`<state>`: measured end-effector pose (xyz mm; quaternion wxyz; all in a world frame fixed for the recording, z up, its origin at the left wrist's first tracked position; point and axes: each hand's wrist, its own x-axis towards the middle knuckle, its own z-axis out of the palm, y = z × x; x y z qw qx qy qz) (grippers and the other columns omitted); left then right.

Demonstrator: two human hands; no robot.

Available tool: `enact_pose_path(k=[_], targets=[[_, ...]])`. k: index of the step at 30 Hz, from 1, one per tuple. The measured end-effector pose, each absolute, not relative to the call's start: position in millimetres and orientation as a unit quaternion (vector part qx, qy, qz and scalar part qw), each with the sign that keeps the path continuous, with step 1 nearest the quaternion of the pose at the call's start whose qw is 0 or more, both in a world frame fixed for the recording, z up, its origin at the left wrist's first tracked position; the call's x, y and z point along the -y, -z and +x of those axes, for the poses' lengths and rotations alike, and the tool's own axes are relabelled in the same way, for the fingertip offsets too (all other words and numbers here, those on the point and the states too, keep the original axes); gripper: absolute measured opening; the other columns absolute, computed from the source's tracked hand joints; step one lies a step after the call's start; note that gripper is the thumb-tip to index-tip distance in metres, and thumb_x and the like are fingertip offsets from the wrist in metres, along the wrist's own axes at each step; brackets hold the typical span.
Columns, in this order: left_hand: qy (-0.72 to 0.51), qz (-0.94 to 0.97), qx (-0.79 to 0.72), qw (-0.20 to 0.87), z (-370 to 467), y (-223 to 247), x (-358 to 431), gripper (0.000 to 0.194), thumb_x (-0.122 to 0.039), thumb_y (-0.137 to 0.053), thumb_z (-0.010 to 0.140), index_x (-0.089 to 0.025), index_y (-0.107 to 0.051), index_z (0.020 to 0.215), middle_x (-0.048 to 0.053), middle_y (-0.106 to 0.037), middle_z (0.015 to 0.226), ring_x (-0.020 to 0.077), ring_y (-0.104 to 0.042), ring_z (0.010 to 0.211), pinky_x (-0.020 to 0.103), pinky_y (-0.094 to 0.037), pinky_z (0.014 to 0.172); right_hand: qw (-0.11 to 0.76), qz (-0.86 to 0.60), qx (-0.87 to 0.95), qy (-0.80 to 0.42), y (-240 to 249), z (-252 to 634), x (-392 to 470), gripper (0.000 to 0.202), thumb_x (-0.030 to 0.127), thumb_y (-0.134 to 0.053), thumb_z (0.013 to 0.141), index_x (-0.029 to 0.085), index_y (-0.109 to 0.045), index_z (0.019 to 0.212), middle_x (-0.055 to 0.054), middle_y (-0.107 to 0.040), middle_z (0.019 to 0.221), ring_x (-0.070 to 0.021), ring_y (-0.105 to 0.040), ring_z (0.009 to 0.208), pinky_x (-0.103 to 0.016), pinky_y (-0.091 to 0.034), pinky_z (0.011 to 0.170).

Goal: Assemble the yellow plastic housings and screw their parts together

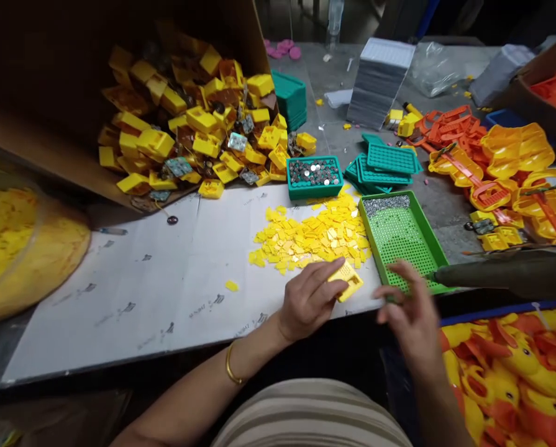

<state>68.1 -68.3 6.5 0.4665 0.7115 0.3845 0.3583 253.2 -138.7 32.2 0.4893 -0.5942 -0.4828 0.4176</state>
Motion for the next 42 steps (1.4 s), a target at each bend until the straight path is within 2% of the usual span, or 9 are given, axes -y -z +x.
enact_pose_path(k=[3,5,8,10,13,16,21,34,42], targets=[[-0.361,0.725,-0.363,0.461,60.7,-6.3,71.1,0.022,-0.015,-0.061,0.077,-0.028,-0.072,0.091,0.009,-0.065,0.124,0.0274,-0.056,0.114,0.046,-0.038,0.104,0.484,-0.541,0.432,-0.536,-23.4,229.2,115.6,0.041,0.043,-0.057,0.089,0.024,-0.054,0.124,-0.009,-0.060,0.114,-0.0049,-0.051,0.050,-0.020,-0.047,0.039],[-0.387,0.679,-0.371,0.502,51.9,-7.2,68.4,0.029,-0.018,-0.065,0.076,-0.027,-0.070,0.102,0.010,-0.060,0.132,0.0285,-0.053,0.120,0.046,-0.038,0.105,0.470,-0.517,0.439,-0.565,-23.9,222.1,97.0,0.035,0.043,-0.060,0.086,0.023,-0.061,0.115,-0.007,-0.063,0.108,-0.0051,-0.050,0.049,-0.021,-0.050,0.042],[-0.391,0.517,-0.383,0.658,40.9,-12.6,56.8,0.052,-0.029,-0.070,0.075,-0.024,-0.058,0.125,0.012,-0.049,0.142,0.0298,-0.048,0.126,0.043,-0.045,0.099,0.424,-0.508,0.548,-0.513,-32.0,217.3,73.3,0.031,0.042,-0.056,0.087,0.027,-0.061,0.114,-0.006,-0.064,0.102,-0.0130,-0.061,0.063,-0.024,-0.053,0.043],[-0.344,0.397,-0.381,0.761,38.8,-17.4,45.6,0.049,-0.035,-0.066,0.080,-0.019,-0.056,0.124,0.015,-0.057,0.131,0.0281,-0.058,0.114,0.039,-0.052,0.090,0.381,-0.505,0.627,-0.456,-38.4,216.4,55.3,0.030,0.044,-0.058,0.085,0.029,-0.064,0.110,-0.005,-0.066,0.098,-0.0170,-0.065,0.069,-0.026,-0.054,0.045],[-0.305,0.270,-0.402,0.820,42.2,-21.9,29.3,0.037,-0.031,-0.063,0.083,-0.014,-0.058,0.115,0.013,-0.067,0.107,0.0229,-0.068,0.093,0.030,-0.057,0.072,0.375,-0.566,0.664,-0.312,-42.6,223.1,13.2,0.026,0.043,-0.061,0.082,0.025,-0.069,0.098,-0.007,-0.066,0.098,-0.0201,-0.065,0.075,-0.033,-0.056,0.062],[-0.287,0.244,-0.406,0.833,47.0,-21.8,18.6,0.040,-0.025,-0.067,0.080,-0.013,-0.055,0.116,0.009,-0.068,0.094,0.0220,-0.070,0.089,0.024,-0.058,0.064,0.371,-0.650,0.640,-0.176,-37.9,237.5,-39.6,0.026,0.032,-0.048,0.089,0.019,-0.070,0.095,-0.010,-0.066,0.090,-0.0207,-0.062,0.075,-0.038,-0.050,0.077],[-0.258,0.257,-0.383,0.849,48.4,-18.3,10.6,0.042,-0.028,-0.074,0.075,-0.015,-0.059,0.112,0.010,-0.067,0.097,0.0219,-0.071,0.088,0.022,-0.059,0.062,0.286,-0.693,0.656,-0.084,-24.7,247.0,-89.9,0.023,0.026,-0.053,0.087,0.019,-0.073,0.094,-0.010,-0.066,0.090,-0.0222,-0.061,0.082,-0.032,-0.045,0.074],[-0.256,0.250,-0.411,0.839,41.1,-13.1,5.0,0.043,-0.031,-0.072,0.076,-0.016,-0.058,0.114,0.008,-0.067,0.097,0.0163,-0.070,0.078,0.023,-0.058,0.063,0.211,-0.683,0.695,-0.081,-33.4,256.8,-109.6,0.021,0.018,-0.053,0.085,0.016,-0.070,0.096,-0.005,-0.069,0.081,-0.0161,-0.062,0.072,-0.026,-0.044,0.067],[-0.267,0.268,-0.422,0.824,37.4,-17.3,0.0,0.037,-0.027,-0.066,0.081,-0.016,-0.057,0.115,0.008,-0.068,0.092,0.0186,-0.071,0.085,0.022,-0.058,0.063,0.182,-0.664,0.720,-0.081,-36.3,252.7,-124.8,0.020,0.012,-0.057,0.077,0.021,-0.074,0.071,-0.005,-0.067,0.071,-0.0188,-0.059,0.068,-0.029,-0.038,0.061]])
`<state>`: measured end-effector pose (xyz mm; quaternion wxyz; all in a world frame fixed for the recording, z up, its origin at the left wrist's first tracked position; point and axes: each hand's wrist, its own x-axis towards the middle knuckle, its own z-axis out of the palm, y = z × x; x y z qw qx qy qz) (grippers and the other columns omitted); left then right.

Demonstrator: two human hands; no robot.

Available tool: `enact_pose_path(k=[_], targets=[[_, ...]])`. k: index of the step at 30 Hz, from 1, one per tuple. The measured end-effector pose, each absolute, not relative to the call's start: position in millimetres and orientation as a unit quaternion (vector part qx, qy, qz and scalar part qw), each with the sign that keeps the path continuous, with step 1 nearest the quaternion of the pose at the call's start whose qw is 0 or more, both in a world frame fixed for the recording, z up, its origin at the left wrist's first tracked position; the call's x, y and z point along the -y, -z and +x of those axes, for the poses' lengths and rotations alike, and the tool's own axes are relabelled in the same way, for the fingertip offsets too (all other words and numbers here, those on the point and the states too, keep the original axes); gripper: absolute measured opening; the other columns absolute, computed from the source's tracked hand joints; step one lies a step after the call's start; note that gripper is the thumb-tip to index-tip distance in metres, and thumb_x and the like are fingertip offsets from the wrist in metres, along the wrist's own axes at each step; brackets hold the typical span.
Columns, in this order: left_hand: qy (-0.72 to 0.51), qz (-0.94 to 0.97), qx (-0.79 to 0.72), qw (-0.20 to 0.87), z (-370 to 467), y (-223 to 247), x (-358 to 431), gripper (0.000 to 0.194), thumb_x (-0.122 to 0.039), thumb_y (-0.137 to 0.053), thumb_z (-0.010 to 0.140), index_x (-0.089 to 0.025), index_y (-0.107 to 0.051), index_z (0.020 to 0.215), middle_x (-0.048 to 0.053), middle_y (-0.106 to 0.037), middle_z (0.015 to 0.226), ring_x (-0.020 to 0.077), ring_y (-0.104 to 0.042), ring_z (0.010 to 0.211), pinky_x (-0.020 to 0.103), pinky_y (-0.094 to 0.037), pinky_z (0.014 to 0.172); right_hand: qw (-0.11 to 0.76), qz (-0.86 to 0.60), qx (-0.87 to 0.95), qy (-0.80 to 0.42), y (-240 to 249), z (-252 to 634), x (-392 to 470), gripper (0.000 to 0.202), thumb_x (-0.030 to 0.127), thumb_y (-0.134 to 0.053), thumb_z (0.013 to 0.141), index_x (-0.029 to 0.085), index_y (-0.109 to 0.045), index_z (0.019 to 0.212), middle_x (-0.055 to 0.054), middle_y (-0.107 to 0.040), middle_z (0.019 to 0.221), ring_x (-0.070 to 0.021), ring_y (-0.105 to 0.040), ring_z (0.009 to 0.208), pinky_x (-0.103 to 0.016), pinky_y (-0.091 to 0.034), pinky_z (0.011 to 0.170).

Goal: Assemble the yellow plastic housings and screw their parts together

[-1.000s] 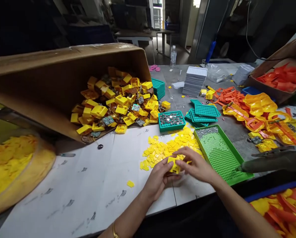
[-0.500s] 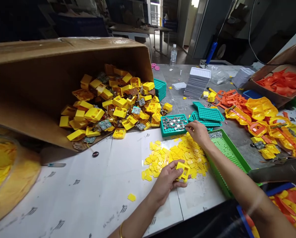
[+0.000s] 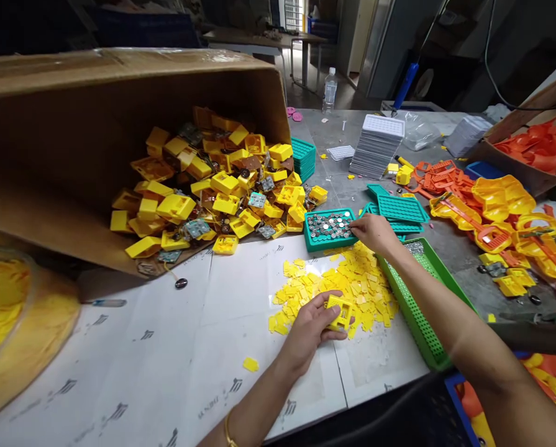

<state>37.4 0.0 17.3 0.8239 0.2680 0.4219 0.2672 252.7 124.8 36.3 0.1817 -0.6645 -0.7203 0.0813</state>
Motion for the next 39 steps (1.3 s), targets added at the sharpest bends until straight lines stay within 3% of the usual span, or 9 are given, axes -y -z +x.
enact_pose_path(k=[4,7,12,16,21,26,30,35,39], targets=[[-0.307,0.257,-0.420,0.814,34.3,-20.2,-4.2,0.034,-0.022,-0.062,0.084,-0.015,-0.057,0.116,0.007,-0.067,0.096,0.0174,-0.070,0.087,0.022,-0.058,0.068,0.203,-0.679,0.700,-0.091,-45.8,253.8,-120.6,0.014,0.011,-0.063,0.074,0.018,-0.075,0.075,-0.008,-0.070,0.075,-0.0195,-0.060,0.068,-0.031,-0.039,0.062],[-0.354,0.219,-0.409,0.813,31.8,-18.7,-8.1,0.030,-0.020,-0.057,0.087,-0.015,-0.058,0.115,0.006,-0.066,0.099,0.0144,-0.069,0.085,0.023,-0.058,0.075,0.241,-0.671,0.691,-0.120,-54.0,244.6,-95.7,0.015,0.020,-0.061,0.082,0.015,-0.074,0.086,-0.010,-0.072,0.084,-0.0188,-0.063,0.075,-0.031,-0.044,0.068],[-0.413,0.200,-0.400,0.793,29.5,-13.9,-12.6,0.027,-0.020,-0.055,0.087,-0.015,-0.058,0.113,0.005,-0.061,0.107,0.0107,-0.066,0.086,0.026,-0.056,0.084,0.282,-0.575,0.736,-0.219,-51.7,205.4,-31.5,0.012,0.025,-0.062,0.085,0.020,-0.073,0.086,-0.003,-0.071,0.085,-0.0136,-0.065,0.075,-0.024,-0.047,0.064],[-0.429,0.222,-0.413,0.772,30.3,-13.2,-11.1,0.029,-0.024,-0.061,0.084,-0.017,-0.059,0.111,0.002,-0.060,0.107,0.0118,-0.064,0.093,0.028,-0.054,0.089,0.228,-0.589,0.760,-0.153,-42.5,183.7,-12.3,0.012,0.025,-0.061,0.086,0.021,-0.072,0.086,-0.002,-0.068,0.083,-0.0140,-0.062,0.071,-0.025,-0.041,0.059],[-0.436,0.298,-0.444,0.724,31.5,-7.8,-8.1,0.042,-0.030,-0.068,0.078,-0.020,-0.058,0.117,-0.002,-0.061,0.082,0.0118,-0.064,0.084,0.029,-0.054,0.087,0.136,-0.606,0.780,-0.078,-39.6,177.0,-14.4,0.016,0.025,-0.057,0.088,0.020,-0.070,0.081,-0.003,-0.065,0.080,-0.0150,-0.060,0.068,-0.025,-0.028,0.050],[-0.446,0.255,-0.419,0.749,30.4,-4.4,-11.2,0.037,-0.031,-0.069,0.077,-0.018,-0.062,0.111,0.001,-0.063,0.094,0.0129,-0.064,0.084,0.032,-0.055,0.087,0.259,-0.587,0.746,-0.176,-42.1,184.5,-12.8,0.004,0.017,-0.064,0.083,0.019,-0.067,0.081,-0.001,-0.068,0.079,-0.0132,-0.062,0.069,-0.024,-0.043,0.060],[-0.438,0.218,-0.408,0.771,28.8,-7.0,-12.1,0.034,-0.028,-0.070,0.076,-0.018,-0.064,0.108,0.003,-0.063,0.102,0.0137,-0.065,0.088,0.033,-0.055,0.090,0.351,-0.555,0.729,-0.195,-40.1,188.4,-10.9,0.011,0.011,-0.061,0.084,0.019,-0.068,0.085,-0.002,-0.070,0.084,-0.0131,-0.065,0.077,-0.023,-0.049,0.066],[-0.422,0.226,-0.413,0.775,28.2,-9.8,-10.3,0.037,-0.028,-0.069,0.077,-0.018,-0.063,0.112,0.003,-0.064,0.106,0.0137,-0.065,0.090,0.030,-0.056,0.086,0.333,-0.553,0.745,-0.165,-29.3,183.1,-9.3,0.012,0.017,-0.058,0.088,0.021,-0.069,0.085,-0.003,-0.066,0.086,-0.0149,-0.063,0.080,-0.027,-0.049,0.072],[-0.401,0.224,-0.412,0.787,28.4,-10.1,-10.8,0.035,-0.029,-0.070,0.077,-0.017,-0.062,0.109,0.004,-0.065,0.105,0.0110,-0.067,0.079,0.025,-0.058,0.078,0.328,-0.544,0.749,-0.186,-23.7,183.6,-10.4,0.013,0.019,-0.057,0.088,0.021,-0.070,0.088,-0.005,-0.063,0.087,-0.0155,-0.060,0.080,-0.029,-0.048,0.071]])
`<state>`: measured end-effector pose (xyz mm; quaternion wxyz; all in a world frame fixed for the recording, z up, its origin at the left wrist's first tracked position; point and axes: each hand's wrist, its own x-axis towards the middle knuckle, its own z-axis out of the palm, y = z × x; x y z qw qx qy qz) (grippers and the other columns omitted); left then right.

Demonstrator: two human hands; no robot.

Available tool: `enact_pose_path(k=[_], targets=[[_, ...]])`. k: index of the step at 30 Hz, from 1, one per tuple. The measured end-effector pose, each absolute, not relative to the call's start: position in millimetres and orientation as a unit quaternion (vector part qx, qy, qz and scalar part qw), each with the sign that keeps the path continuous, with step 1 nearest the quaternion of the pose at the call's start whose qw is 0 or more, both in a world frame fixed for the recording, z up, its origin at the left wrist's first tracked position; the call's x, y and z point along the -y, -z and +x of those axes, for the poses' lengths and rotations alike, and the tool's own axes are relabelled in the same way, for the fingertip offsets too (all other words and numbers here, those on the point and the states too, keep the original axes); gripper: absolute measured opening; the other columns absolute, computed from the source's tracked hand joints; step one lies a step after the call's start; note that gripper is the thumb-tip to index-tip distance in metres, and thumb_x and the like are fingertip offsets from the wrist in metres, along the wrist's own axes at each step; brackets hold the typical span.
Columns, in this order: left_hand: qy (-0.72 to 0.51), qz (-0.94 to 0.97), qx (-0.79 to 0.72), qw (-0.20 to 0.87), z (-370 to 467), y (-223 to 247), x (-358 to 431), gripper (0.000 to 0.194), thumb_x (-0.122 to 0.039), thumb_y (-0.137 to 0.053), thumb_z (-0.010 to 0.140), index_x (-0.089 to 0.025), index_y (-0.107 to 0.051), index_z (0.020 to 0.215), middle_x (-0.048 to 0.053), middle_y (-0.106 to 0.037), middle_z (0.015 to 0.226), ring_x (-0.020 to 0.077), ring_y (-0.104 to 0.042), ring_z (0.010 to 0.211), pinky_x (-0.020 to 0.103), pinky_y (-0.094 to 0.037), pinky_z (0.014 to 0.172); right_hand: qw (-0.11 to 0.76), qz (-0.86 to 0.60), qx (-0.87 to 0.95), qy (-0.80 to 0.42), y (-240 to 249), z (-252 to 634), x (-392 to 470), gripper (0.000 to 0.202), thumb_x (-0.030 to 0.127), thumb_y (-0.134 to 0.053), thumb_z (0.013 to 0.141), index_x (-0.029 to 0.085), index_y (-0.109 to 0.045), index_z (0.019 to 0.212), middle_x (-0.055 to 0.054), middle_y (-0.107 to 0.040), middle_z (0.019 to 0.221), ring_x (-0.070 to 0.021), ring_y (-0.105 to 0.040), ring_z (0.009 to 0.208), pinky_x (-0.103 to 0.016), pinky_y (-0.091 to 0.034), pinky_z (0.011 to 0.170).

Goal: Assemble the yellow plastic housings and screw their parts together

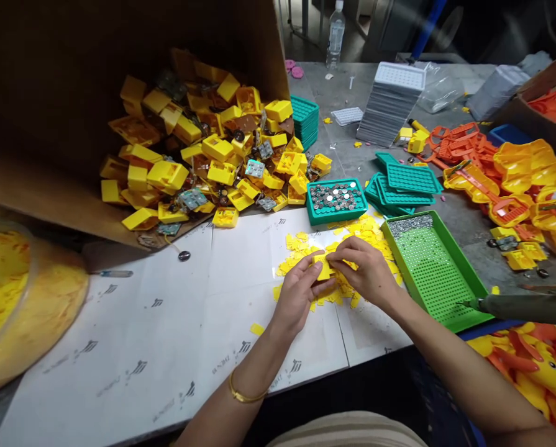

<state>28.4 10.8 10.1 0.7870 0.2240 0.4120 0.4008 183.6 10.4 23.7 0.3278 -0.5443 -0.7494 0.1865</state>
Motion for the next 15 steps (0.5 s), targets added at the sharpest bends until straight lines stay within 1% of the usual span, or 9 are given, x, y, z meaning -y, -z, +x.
enact_pose_path(k=[3,7,10,12,13,15], targets=[[-0.391,0.219,-0.413,0.793,28.8,-9.2,-11.0,0.033,-0.029,-0.071,0.076,-0.016,-0.063,0.105,0.004,-0.065,0.106,0.0117,-0.068,0.081,0.024,-0.058,0.077,0.338,-0.548,0.725,-0.245,-23.3,187.1,-13.6,0.013,0.016,-0.058,0.085,0.021,-0.069,0.089,-0.003,-0.062,0.085,-0.0147,-0.059,0.080,-0.029,-0.047,0.072],[-0.387,0.245,-0.416,0.786,28.8,-7.3,-10.1,0.036,-0.029,-0.072,0.076,-0.017,-0.064,0.109,0.003,-0.064,0.115,0.0113,-0.068,0.083,0.023,-0.058,0.079,0.323,-0.575,0.671,-0.339,-25.4,189.1,-17.2,0.011,0.009,-0.059,0.076,0.019,-0.065,0.076,0.000,-0.062,0.079,-0.0116,-0.058,0.070,-0.026,-0.047,0.066],[-0.395,0.249,-0.413,0.782,28.4,-6.8,-10.3,0.034,-0.027,-0.071,0.077,-0.017,-0.064,0.108,0.003,-0.063,0.117,0.0114,-0.068,0.084,0.024,-0.058,0.080,0.312,-0.562,0.667,-0.378,-29.7,190.9,-19.5,0.008,0.012,-0.061,0.074,0.018,-0.066,0.073,0.000,-0.064,0.075,-0.0108,-0.058,0.063,-0.025,-0.048,0.060],[-0.397,0.231,-0.415,0.785,28.1,-7.2,-11.4,0.033,-0.025,-0.069,0.078,-0.017,-0.064,0.110,0.004,-0.066,0.112,0.0127,-0.069,0.085,0.024,-0.058,0.079,0.329,-0.556,0.664,-0.377,-33.1,195.8,-25.3,0.007,0.019,-0.061,0.077,0.019,-0.068,0.079,-0.002,-0.066,0.078,-0.0129,-0.061,0.067,-0.026,-0.049,0.061],[-0.397,0.221,-0.418,0.786,28.0,-7.7,-12.0,0.033,-0.024,-0.068,0.079,-0.017,-0.063,0.111,0.005,-0.067,0.109,0.0138,-0.069,0.086,0.024,-0.059,0.078,0.349,-0.561,0.660,-0.356,-34.1,199.7,-30.5,0.010,0.022,-0.060,0.079,0.019,-0.069,0.083,-0.003,-0.067,0.082,-0.0144,-0.062,0.072,-0.028,-0.050,0.064],[-0.397,0.206,-0.426,0.787,27.9,-9.0,-13.3,0.032,-0.022,-0.064,0.082,-0.016,-0.061,0.113,0.007,-0.068,0.104,0.0159,-0.070,0.086,0.024,-0.059,0.076,0.387,-0.591,0.657,-0.263,-33.6,209.3,-45.2,0.017,0.026,-0.055,0.085,0.019,-0.070,0.091,-0.005,-0.067,0.090,-0.0167,-0.061,0.081,-0.031,-0.049,0.073]])
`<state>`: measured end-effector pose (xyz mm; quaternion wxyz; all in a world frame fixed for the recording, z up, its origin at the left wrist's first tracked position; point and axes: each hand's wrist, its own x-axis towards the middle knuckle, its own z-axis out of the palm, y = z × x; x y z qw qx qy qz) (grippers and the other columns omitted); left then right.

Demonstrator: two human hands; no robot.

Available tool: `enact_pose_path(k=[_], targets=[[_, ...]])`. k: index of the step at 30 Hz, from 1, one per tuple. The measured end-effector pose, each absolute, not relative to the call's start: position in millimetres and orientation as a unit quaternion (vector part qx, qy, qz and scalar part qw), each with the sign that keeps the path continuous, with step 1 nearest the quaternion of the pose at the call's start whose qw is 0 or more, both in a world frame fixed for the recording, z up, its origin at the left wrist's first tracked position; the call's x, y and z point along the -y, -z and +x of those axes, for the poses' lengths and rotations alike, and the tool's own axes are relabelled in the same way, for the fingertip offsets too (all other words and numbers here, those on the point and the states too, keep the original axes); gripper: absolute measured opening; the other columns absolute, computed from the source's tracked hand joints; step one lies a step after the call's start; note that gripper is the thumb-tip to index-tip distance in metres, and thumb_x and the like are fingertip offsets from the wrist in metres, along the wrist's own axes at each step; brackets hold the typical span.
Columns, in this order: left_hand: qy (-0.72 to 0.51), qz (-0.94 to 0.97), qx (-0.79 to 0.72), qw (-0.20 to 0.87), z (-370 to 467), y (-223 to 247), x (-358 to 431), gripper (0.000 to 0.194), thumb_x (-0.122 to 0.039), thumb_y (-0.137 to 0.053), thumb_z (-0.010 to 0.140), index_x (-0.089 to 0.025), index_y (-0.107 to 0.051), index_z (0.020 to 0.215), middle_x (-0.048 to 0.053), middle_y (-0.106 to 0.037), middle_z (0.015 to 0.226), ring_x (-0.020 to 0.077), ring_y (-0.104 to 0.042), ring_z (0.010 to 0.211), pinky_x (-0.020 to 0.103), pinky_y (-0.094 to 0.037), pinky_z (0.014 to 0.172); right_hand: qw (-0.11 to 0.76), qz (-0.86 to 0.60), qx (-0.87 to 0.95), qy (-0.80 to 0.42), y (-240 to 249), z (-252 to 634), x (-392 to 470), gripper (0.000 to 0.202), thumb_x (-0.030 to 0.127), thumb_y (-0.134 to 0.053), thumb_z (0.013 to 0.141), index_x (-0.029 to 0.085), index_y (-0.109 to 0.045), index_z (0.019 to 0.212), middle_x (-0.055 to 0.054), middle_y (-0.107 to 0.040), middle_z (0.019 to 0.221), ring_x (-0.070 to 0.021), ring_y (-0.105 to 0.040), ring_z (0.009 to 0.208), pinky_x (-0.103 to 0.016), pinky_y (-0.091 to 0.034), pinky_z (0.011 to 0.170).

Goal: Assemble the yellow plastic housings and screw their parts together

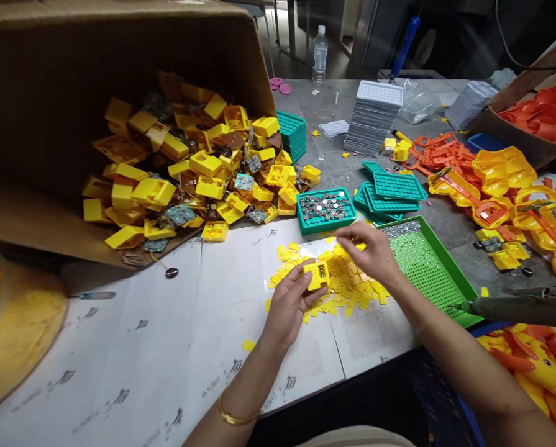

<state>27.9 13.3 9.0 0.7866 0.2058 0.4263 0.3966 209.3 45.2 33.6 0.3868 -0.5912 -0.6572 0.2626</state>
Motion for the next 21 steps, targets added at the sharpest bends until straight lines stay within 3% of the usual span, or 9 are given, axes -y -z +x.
enact_pose_path(k=[2,4,7,11,14,18,21], targets=[[-0.394,0.200,-0.432,0.787,27.8,-10.6,-14.2,0.031,-0.021,-0.061,0.084,-0.014,-0.060,0.114,0.009,-0.069,0.101,0.0173,-0.070,0.087,0.024,-0.059,0.075,0.372,-0.629,0.670,-0.130,-29.4,218.9,-62.6,0.023,0.028,-0.051,0.089,0.019,-0.071,0.096,-0.007,-0.065,0.092,-0.0176,-0.060,0.081,-0.032,-0.047,0.073],[-0.392,0.195,-0.436,0.786,27.5,-12.1,-14.8,0.031,-0.020,-0.059,0.085,-0.013,-0.058,0.115,0.010,-0.069,0.101,0.0177,-0.070,0.087,0.023,-0.059,0.073,0.301,-0.655,0.693,-0.041,-23.1,226.0,-78.0,0.025,0.027,-0.049,0.091,0.021,-0.072,0.098,-0.007,-0.064,0.091,-0.0185,-0.059,0.078,-0.031,-0.044,0.068],[-0.392,0.193,-0.442,0.783,26.3,-13.5,-15.5,0.031,-0.019,-0.058,0.085,-0.013,-0.058,0.116,0.010,-0.069,0.102,0.0173,-0.070,0.087,0.023,-0.059,0.073,0.224,-0.669,0.709,-0.014,-16.1,231.3,-92.0,0.025,0.027,-0.048,0.091,0.023,-0.072,0.098,-0.007,-0.065,0.092,-0.0200,-0.059,0.078,-0.030,-0.041,0.062],[-0.389,0.195,-0.438,0.786,25.0,-13.8,-16.0,0.032,-0.020,-0.060,0.083,-0.014,-0.059,0.115,0.008,-0.069,0.097,0.0145,-0.070,0.077,0.024,-0.059,0.073,0.205,-0.674,0.709,-0.026,-19.3,236.0,-98.6,0.019,0.023,-0.054,0.087,0.021,-0.072,0.094,-0.007,-0.066,0.091,-0.0187,-0.059,0.075,-0.030,-0.039,0.062],[-0.401,0.185,-0.431,0.787,24.9,-12.8,-16.3,0.031,-0.019,-0.061,0.082,-0.014,-0.061,0.113,0.006,-0.068,0.094,0.0129,-0.068,0.075,0.024,-0.059,0.072,0.241,-0.659,0.710,-0.057,-27.2,234.7,-93.6,0.011,0.019,-0.060,0.081,0.019,-0.071,0.084,-0.005,-0.065,0.083,-0.0164,-0.058,0.072,-0.030,-0.042,0.065],[-0.420,0.167,-0.422,0.786,25.4,-9.8,-17.6,0.027,-0.019,-0.064,0.080,-0.013,-0.063,0.106,0.008,-0.067,0.101,0.0162,-0.067,0.086,0.027,-0.059,0.075,0.347,-0.584,0.710,-0.186,-34.8,214.8,-61.7,0.007,0.023,-0.061,0.082,0.020,-0.067,0.082,-0.001,-0.067,0.079,-0.0132,-0.060,0.070,-0.026,-0.045,0.061],[-0.429,0.167,-0.408,0.788,25.8,-8.1,-18.4,0.021,-0.021,-0.066,0.080,-0.011,-0.066,0.098,0.008,-0.066,0.101,0.0172,-0.066,0.091,0.027,-0.059,0.077,0.343,-0.555,0.723,-0.229,-32.9,195.3,-32.9,0.006,0.024,-0.061,0.083,0.020,-0.066,0.082,-0.001,-0.067,0.081,-0.0120,-0.060,0.070,-0.024,-0.045,0.058]])
